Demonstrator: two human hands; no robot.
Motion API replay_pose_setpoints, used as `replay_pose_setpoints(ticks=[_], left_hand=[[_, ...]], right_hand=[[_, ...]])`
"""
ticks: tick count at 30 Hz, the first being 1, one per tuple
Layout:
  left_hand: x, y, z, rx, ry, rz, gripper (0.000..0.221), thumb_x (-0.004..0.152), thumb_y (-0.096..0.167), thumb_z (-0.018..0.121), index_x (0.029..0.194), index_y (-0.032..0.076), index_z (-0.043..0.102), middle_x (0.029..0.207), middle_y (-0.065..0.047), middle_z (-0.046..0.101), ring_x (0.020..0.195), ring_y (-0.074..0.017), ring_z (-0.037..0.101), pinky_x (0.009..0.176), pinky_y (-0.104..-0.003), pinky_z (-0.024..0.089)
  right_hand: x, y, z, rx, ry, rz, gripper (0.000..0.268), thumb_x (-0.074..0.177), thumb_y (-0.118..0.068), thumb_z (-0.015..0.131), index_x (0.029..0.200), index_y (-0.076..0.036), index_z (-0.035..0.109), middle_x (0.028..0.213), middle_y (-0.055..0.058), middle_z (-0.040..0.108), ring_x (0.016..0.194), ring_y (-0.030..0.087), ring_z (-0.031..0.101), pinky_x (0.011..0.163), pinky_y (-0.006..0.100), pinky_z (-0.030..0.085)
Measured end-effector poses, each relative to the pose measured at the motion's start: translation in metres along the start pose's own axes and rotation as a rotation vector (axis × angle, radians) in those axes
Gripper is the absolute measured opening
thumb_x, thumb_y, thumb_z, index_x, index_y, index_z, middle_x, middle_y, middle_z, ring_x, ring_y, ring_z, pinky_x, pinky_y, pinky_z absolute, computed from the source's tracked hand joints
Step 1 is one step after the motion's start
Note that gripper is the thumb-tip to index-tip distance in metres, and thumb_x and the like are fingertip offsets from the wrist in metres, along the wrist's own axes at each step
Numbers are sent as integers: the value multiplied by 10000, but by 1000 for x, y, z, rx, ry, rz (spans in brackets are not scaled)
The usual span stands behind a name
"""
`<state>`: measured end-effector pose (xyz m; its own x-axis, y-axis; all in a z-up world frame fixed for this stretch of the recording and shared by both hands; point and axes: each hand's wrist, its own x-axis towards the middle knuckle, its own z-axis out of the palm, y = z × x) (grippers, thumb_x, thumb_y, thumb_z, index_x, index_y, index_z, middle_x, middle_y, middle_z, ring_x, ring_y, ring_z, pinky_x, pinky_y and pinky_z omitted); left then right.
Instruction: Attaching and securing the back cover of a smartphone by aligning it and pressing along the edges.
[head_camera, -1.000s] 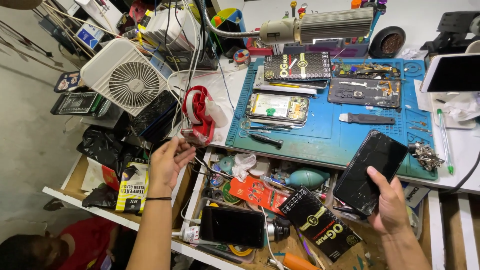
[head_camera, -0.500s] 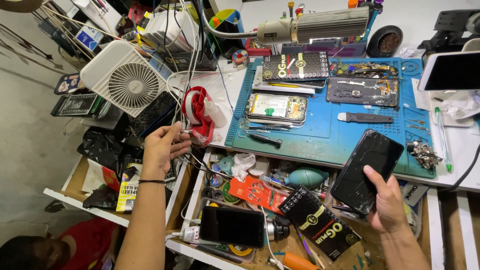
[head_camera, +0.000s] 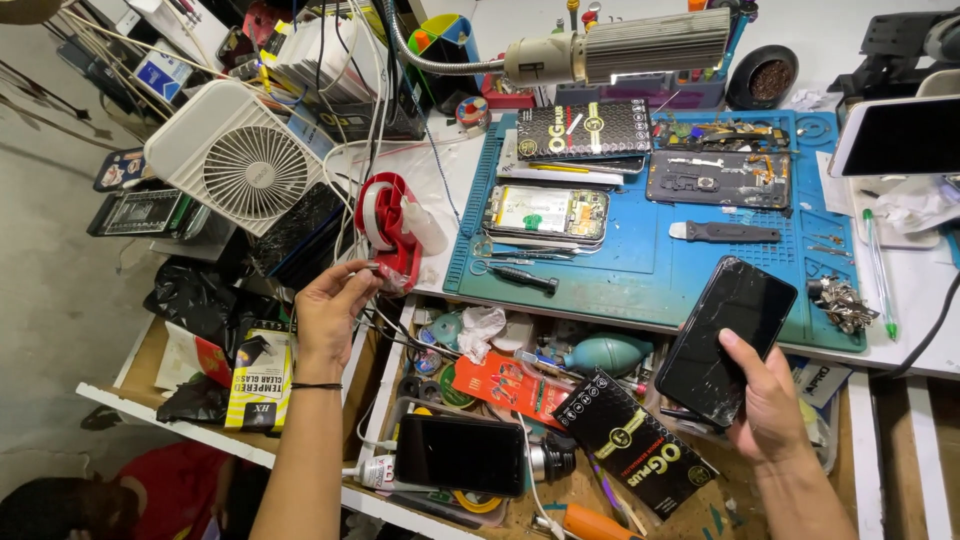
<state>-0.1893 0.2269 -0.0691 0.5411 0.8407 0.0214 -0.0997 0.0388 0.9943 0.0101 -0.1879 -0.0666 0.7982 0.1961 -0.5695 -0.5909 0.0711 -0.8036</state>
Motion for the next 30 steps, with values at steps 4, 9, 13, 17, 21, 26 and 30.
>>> replay_pose_setpoints(ticks=[4, 9, 13, 17, 21, 26, 30], left_hand=[[-10, 3, 11, 140, 37, 64, 222, 889, 4, 749, 1111, -8, 757, 950, -135, 771, 810, -169, 743, 852, -259, 650], [-10, 0, 10, 383, 52, 246, 237, 932, 53, 736, 1168, 36, 749, 1002, -115, 775, 857, -130, 730, 882, -243, 631], [-8, -1, 7, 415, 23, 313, 340, 954, 25, 705, 1293, 48, 702, 900, -16, 712, 838, -131, 724, 902, -261, 634], [-13, 11, 15, 464, 20, 321, 562, 950, 10, 680, 1490, 26, 527, 818, -7, 683, 835, -146, 728, 999, -322, 598], [-17, 12, 21, 592, 34, 201, 748, 893, 0, 711, 1581, 70, 425, 776, -57, 716, 800, -133, 721, 910, -275, 569], [-70, 28, 55, 474, 233, 377, 709, 1001, -2, 667, 1613, -2, 309, 986, -138, 745, 928, -184, 725, 889, -302, 633], [-148, 43, 141, 138, -42, 57, 786, 968, 320, 512, 1646, 137, 158, 1232, -131, 724, 1116, -216, 671, 1009, -304, 564]], right_hand=[[16, 15, -9, 50, -12, -17, 835, 848, -227, 594, 1559, -26, 204, 1525, 194, 495, 1418, 311, 485, 1154, 444, 441], [14, 12, -7, 134, -70, 4, 687, 892, -180, 584, 1517, -48, 330, 1377, 227, 585, 1238, 353, 598, 997, 485, 531], [17, 18, -12, 156, -100, 20, 742, 888, -187, 591, 1541, -29, 278, 1383, 262, 579, 1231, 372, 609, 971, 499, 541], [21, 24, -16, 184, -181, -22, 687, 885, -191, 617, 1426, 8, 243, 1350, 286, 580, 1212, 393, 613, 952, 540, 555], [13, 21, -14, 215, -294, -64, 428, 923, -149, 580, 1317, 11, 533, 1165, 270, 663, 1041, 408, 655, 870, 574, 570], [23, 33, -18, 215, -280, -67, 465, 900, -144, 614, 1345, -44, 525, 1086, 199, 647, 988, 348, 655, 824, 515, 585], [4, 20, 0, 274, -235, 7, 512, 837, -95, 606, 1329, 4, 507, 1159, 301, 643, 986, 493, 655, 855, 664, 563]])
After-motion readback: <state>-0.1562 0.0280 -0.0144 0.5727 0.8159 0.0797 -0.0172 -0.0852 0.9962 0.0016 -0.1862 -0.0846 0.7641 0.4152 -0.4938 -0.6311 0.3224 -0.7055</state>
